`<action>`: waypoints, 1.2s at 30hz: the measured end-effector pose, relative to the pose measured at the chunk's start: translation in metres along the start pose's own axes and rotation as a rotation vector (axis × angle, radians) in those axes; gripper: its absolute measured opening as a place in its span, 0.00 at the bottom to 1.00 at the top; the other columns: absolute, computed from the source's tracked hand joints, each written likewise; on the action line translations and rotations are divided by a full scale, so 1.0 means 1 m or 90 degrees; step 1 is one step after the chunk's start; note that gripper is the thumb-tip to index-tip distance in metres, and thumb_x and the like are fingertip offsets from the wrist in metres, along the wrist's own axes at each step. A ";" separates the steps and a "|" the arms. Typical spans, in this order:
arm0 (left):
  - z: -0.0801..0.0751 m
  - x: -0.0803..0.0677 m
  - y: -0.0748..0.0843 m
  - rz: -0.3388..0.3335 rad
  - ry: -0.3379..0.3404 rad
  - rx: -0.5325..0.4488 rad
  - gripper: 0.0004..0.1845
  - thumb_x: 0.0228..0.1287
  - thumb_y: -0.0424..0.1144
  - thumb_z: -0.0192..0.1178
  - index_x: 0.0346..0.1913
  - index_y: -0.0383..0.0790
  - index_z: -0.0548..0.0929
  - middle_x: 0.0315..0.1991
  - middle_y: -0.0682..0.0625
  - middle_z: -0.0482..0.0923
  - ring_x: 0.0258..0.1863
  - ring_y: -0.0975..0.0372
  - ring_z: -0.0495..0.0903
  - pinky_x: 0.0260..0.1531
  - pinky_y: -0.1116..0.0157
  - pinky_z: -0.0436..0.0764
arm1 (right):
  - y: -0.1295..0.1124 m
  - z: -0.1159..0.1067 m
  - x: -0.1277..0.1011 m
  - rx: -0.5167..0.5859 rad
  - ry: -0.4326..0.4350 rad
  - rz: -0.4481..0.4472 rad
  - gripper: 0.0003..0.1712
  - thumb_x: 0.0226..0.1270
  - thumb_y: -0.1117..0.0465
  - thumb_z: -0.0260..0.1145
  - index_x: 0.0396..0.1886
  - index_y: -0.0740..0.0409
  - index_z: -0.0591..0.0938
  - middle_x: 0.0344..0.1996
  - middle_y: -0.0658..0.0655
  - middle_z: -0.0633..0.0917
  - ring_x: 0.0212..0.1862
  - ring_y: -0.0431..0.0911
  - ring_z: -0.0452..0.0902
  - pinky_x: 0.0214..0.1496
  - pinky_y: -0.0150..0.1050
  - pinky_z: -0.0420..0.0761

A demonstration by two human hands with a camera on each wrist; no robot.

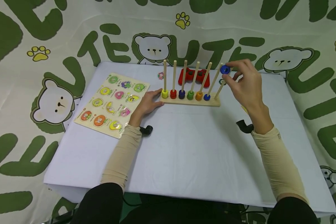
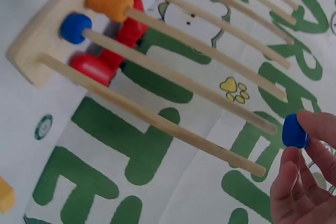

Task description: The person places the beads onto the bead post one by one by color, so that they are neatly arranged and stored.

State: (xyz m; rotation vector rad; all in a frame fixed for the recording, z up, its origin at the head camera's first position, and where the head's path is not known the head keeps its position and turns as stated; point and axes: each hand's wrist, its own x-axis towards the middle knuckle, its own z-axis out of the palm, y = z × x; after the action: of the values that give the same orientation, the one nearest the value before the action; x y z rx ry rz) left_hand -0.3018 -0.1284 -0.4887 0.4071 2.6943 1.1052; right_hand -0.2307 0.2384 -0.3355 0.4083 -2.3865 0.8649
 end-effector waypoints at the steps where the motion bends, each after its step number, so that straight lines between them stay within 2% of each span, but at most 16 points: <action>1: 0.000 0.000 0.000 0.001 0.001 0.000 0.41 0.73 0.41 0.70 0.83 0.42 0.65 0.82 0.40 0.65 0.83 0.45 0.59 0.85 0.50 0.54 | 0.000 0.001 0.003 -0.003 0.003 -0.003 0.18 0.72 0.66 0.73 0.60 0.67 0.86 0.52 0.69 0.84 0.36 0.50 0.80 0.38 0.21 0.69; 6: 0.002 0.001 -0.001 0.007 -0.001 -0.002 0.40 0.73 0.40 0.70 0.83 0.41 0.65 0.81 0.40 0.66 0.83 0.45 0.60 0.85 0.50 0.55 | 0.001 0.007 0.014 -0.021 -0.001 0.015 0.19 0.75 0.64 0.72 0.62 0.64 0.86 0.53 0.68 0.83 0.37 0.53 0.82 0.37 0.24 0.67; 11: 0.004 0.000 -0.003 -0.007 0.000 0.001 0.40 0.74 0.41 0.69 0.84 0.43 0.65 0.81 0.41 0.67 0.82 0.46 0.60 0.85 0.49 0.55 | 0.001 0.012 0.018 -0.029 -0.016 0.047 0.20 0.77 0.61 0.70 0.64 0.62 0.86 0.56 0.65 0.84 0.39 0.54 0.83 0.38 0.25 0.67; 18: 0.001 -0.002 0.000 -0.014 0.005 0.016 0.40 0.74 0.42 0.69 0.84 0.43 0.65 0.81 0.39 0.66 0.81 0.44 0.60 0.84 0.48 0.57 | 0.002 0.016 0.022 -0.034 -0.026 0.047 0.20 0.79 0.60 0.68 0.66 0.62 0.85 0.57 0.65 0.84 0.38 0.52 0.82 0.36 0.26 0.66; 25: 0.003 -0.001 0.000 -0.019 0.001 0.019 0.40 0.75 0.42 0.68 0.84 0.44 0.64 0.82 0.39 0.65 0.82 0.44 0.59 0.84 0.48 0.57 | 0.006 0.020 0.022 -0.049 -0.050 0.066 0.22 0.81 0.58 0.66 0.69 0.61 0.83 0.56 0.66 0.84 0.39 0.55 0.82 0.36 0.35 0.68; 29: 0.005 0.000 0.001 -0.020 0.002 0.019 0.40 0.74 0.43 0.68 0.84 0.45 0.64 0.81 0.39 0.65 0.82 0.44 0.59 0.84 0.48 0.57 | 0.009 0.019 0.018 -0.050 -0.055 0.065 0.24 0.82 0.57 0.64 0.71 0.61 0.81 0.57 0.66 0.84 0.40 0.57 0.82 0.36 0.36 0.69; 34: 0.005 0.004 0.003 -0.006 0.000 0.027 0.40 0.75 0.43 0.67 0.84 0.43 0.64 0.81 0.39 0.66 0.82 0.43 0.60 0.84 0.48 0.57 | 0.013 0.016 0.010 -0.041 -0.046 0.058 0.26 0.82 0.57 0.63 0.74 0.61 0.78 0.65 0.66 0.79 0.44 0.59 0.84 0.38 0.40 0.72; 36: 0.005 0.005 0.003 -0.007 -0.002 0.031 0.40 0.75 0.43 0.67 0.84 0.43 0.64 0.81 0.39 0.66 0.82 0.43 0.60 0.84 0.48 0.58 | 0.013 0.015 0.006 -0.035 -0.035 0.062 0.28 0.82 0.56 0.63 0.75 0.60 0.76 0.70 0.64 0.76 0.46 0.59 0.85 0.39 0.36 0.73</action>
State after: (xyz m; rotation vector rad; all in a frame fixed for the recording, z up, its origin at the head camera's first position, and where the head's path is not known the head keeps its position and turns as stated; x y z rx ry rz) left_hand -0.3044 -0.1210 -0.4906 0.4013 2.7218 1.0356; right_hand -0.2475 0.2378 -0.3474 0.3007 -2.4930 0.8381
